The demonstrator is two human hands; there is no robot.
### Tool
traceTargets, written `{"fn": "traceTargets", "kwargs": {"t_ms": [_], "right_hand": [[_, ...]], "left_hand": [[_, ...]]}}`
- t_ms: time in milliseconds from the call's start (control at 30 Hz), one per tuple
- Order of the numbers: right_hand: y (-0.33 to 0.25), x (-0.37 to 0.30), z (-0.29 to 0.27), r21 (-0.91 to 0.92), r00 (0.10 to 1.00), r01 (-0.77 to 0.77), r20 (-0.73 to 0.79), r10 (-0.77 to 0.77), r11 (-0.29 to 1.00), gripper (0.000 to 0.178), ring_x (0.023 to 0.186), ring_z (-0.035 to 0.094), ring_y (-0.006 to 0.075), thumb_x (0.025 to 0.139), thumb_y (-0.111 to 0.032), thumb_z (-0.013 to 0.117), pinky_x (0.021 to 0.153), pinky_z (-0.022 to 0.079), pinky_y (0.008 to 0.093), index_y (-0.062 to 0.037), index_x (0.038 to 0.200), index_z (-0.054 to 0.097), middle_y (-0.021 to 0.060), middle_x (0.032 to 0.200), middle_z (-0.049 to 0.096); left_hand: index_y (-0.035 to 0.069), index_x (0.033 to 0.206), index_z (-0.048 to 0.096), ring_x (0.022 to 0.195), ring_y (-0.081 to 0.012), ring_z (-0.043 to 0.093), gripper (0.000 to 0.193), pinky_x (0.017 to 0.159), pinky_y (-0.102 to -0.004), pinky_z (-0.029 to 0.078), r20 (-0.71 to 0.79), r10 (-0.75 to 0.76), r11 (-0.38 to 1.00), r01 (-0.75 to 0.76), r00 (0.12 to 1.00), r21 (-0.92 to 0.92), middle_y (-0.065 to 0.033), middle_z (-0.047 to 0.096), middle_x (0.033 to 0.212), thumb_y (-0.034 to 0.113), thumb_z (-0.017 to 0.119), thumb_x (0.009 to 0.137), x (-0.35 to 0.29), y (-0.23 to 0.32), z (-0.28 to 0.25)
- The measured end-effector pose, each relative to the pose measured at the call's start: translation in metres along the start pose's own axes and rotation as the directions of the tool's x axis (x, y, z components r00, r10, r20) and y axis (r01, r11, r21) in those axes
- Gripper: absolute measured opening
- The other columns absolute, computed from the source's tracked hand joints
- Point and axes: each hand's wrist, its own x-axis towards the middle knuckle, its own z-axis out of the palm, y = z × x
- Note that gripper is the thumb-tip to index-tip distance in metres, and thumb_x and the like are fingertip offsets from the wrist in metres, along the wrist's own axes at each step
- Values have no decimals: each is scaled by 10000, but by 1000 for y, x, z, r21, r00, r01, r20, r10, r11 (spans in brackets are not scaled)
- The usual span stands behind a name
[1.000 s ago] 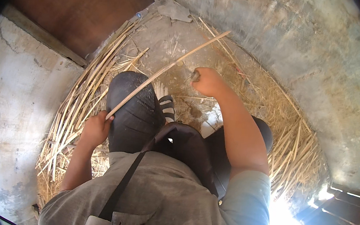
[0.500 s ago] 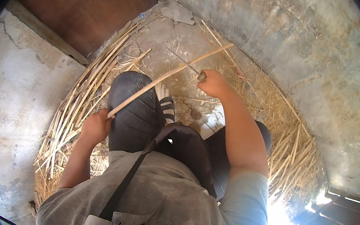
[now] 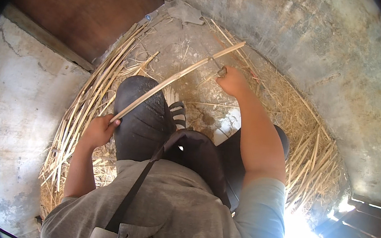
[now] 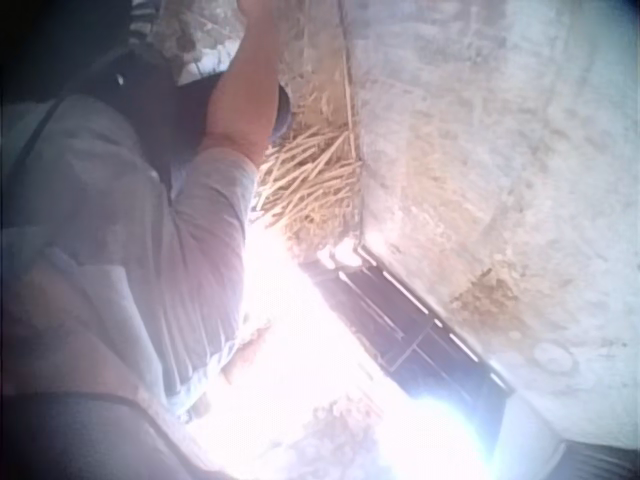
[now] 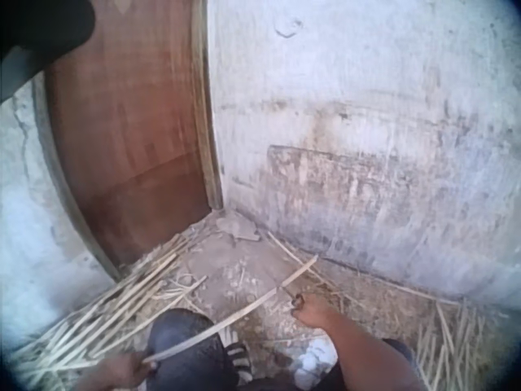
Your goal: The person sits on a straw-covered floor and uses a knife to shave a long, thin bamboo stick. They hold the stick against their leg and repeatedly scrape the blade along its length to remove the outer layer.
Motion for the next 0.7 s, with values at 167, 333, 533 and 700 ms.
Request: {"fn": "traceTargets", "kwargs": {"t_ms": [167, 333, 533, 700], "right_hand": [[-53, -28, -4, -98, 973, 174, 168, -156, 980, 334, 965, 710, 392, 859, -284, 723, 832, 564, 494, -96, 1134, 703, 196, 1036, 738], [-36, -14, 9, -42, 946, 257, 215, -243, 965, 371, 980, 709, 390, 851, -269, 732, 835, 565, 497, -73, 1163, 692, 207, 1042, 737], [-7, -5, -4, -18, 999, 45, -22, -46, 999, 391, 965, 708, 394, 853, -254, 730, 850, 560, 498, -23, 1166, 692, 222, 1003, 735], [-62, -30, -11, -139, 971, 198, 161, -176, 970, 361, 969, 711, 376, 857, -229, 721, 859, 556, 487, -36, 1161, 697, 220, 1006, 733]], "left_hand": [[-7, 1010, 654, 763, -338, 639, 443, 732, -456, 483, 171, -26, 977, 61, 985, -203, -192, 662, 793, 425, 562, 1054, 7, -7, -11], [-4, 1029, 662, 756, -256, 604, 470, 746, -409, 481, 299, -49, 969, 118, 953, -217, -129, 638, 778, 450, 547, 1063, 14, -14, -16], [4, 985, 649, 732, -231, 573, 472, 728, -388, 475, 273, -48, 969, 111, 961, -222, -100, 608, 754, 459, 547, 1063, 12, -7, -19], [7, 970, 651, 728, -226, 572, 474, 720, -386, 476, 301, -39, 959, 121, 953, -257, -88, 600, 750, 461, 552, 1061, 14, -9, -20]]}}
